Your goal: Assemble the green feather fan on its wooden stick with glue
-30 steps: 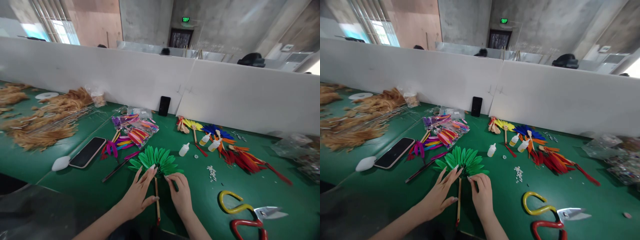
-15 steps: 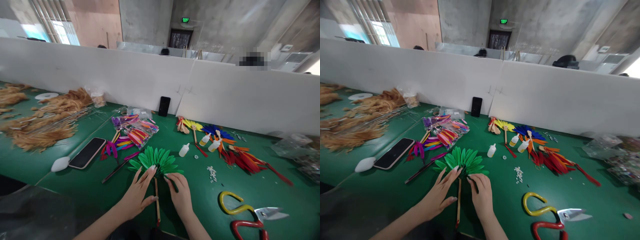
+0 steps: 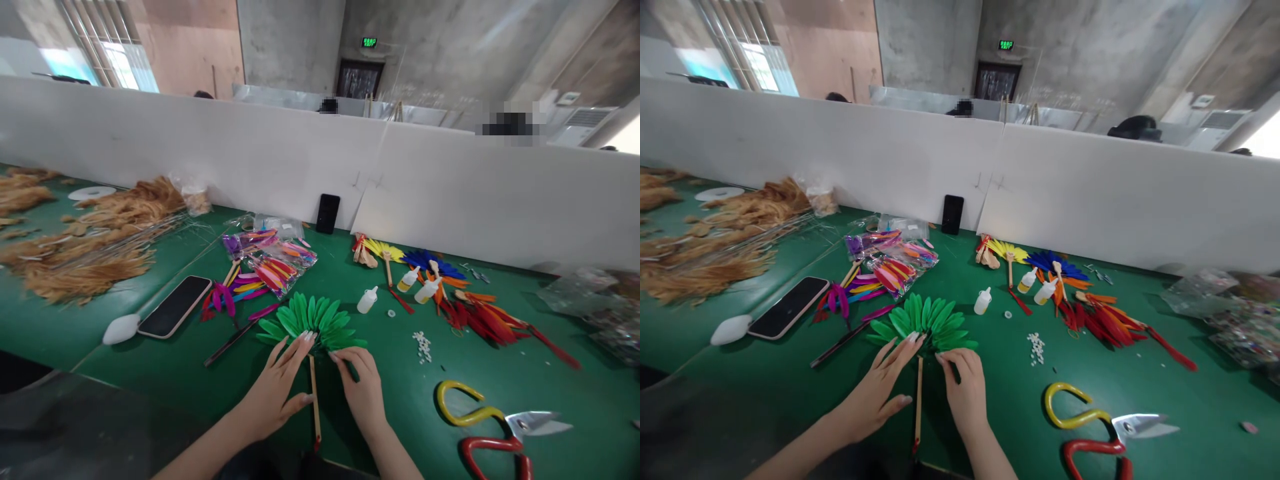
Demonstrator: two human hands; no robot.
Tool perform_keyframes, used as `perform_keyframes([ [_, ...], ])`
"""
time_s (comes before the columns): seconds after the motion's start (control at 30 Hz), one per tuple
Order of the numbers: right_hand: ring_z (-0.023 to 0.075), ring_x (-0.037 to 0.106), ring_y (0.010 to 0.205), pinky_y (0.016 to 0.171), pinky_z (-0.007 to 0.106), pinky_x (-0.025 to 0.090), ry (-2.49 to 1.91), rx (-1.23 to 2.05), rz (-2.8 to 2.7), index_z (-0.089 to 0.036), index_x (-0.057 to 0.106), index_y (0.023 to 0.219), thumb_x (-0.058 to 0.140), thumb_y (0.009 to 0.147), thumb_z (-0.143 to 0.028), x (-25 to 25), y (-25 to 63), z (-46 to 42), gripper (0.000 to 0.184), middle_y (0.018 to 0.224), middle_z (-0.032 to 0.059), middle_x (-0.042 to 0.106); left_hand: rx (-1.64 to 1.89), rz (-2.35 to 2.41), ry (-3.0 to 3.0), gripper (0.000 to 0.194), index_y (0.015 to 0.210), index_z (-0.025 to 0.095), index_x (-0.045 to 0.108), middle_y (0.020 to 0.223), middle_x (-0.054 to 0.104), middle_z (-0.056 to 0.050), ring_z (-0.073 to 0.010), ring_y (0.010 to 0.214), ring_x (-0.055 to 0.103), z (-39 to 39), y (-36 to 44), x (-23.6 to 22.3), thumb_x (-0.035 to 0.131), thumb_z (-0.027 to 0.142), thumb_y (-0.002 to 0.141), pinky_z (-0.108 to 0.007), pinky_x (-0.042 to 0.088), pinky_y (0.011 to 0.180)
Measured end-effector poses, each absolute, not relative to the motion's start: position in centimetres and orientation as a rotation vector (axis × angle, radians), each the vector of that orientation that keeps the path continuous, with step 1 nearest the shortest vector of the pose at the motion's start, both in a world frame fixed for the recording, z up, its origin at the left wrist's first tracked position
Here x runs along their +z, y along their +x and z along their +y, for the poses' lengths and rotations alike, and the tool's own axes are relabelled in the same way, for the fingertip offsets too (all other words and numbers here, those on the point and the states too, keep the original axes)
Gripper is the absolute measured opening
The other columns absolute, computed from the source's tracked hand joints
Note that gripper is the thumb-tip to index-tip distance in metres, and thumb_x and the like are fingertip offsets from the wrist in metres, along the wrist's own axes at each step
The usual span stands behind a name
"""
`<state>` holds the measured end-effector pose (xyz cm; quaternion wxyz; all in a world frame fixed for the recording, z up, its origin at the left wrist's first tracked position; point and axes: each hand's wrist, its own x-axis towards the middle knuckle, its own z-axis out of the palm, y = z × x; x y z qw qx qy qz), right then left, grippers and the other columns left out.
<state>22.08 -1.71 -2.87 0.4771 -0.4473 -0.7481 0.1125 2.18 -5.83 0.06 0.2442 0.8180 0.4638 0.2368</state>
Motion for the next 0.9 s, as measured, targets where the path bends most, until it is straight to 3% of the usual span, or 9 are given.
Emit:
perform_keyframes([
  [0.1,0.0182,0.061,0.079,0.073,0.034,0.051,-1.103,0.270,-1.802,-0.022,0.064,0.085,0.055,0.086,-0.022,-2.7,22.4,-1.6,0.010,0.080,0.0042,0.065,0.919,1.142,1.699,0.065,0.145,0.030,0.001,0.150,0.020,-0.005,-0.0246,0.138,0.013,-6.1,2.7,1.7,0.027,0.055,0.090,-0.050,0.016,0.110],
  [0.2,0.0195,0.061,0.084,0.075,0.035,0.051,-1.141,0.285,-1.747,-0.021,0.063,0.090,0.056,0.084,-0.025,-2.7,22.8,-1.5,0.009,0.086,0.0060,0.065,1.056,1.044,1.385,0.061,0.144,0.035,0.000,0.149,0.022,0.001,-0.0211,0.137,0.021,-6.2,3.4,3.4,0.000,0.059,0.088,-0.048,0.029,0.106],
  [0.3,0.0197,0.061,0.082,0.072,0.034,0.052,-1.148,0.339,-1.709,-0.020,0.062,0.084,0.057,0.084,-0.028,-2.6,23.0,-1.5,0.009,0.083,0.0063,0.063,1.110,0.894,1.181,0.069,0.145,0.031,0.004,0.149,0.021,0.002,-0.0196,0.136,0.022,-6.1,4.0,4.6,-0.017,0.056,0.084,-0.045,0.031,0.106],
  [0.47,0.0179,0.061,0.076,0.070,0.032,0.052,-1.111,0.370,-1.696,-0.020,0.063,0.080,0.053,0.087,-0.027,-2.8,22.9,-1.3,0.014,0.078,0.0052,0.064,1.159,0.600,0.841,0.071,0.145,0.026,0.012,0.150,0.018,0.001,-0.0191,0.138,0.014,-6.7,4.0,4.7,-0.010,0.058,0.086,-0.043,0.022,0.111],
  [0.67,0.0178,0.060,0.073,0.067,0.032,0.051,-1.124,0.389,-1.671,-0.019,0.062,0.078,0.059,0.082,-0.034,-3.0,22.6,-1.3,0.016,0.075,0.0045,0.063,1.115,0.654,0.921,0.071,0.145,0.026,0.009,0.151,0.014,0.001,-0.0188,0.138,0.012,-7.9,3.4,4.3,-0.010,0.059,0.085,-0.044,0.022,0.111],
  [0.9,0.0160,0.060,0.065,0.062,0.026,0.048,-1.129,0.761,-1.604,-0.018,0.060,0.068,0.054,0.084,-0.040,1.2,20.8,-2.9,0.027,0.066,0.0018,0.063,1.144,0.561,0.784,0.068,0.145,0.023,0.014,0.151,0.016,-0.001,-0.0176,0.138,0.013,-9.0,2.9,4.0,-0.005,0.055,0.088,-0.042,0.018,0.112],
])
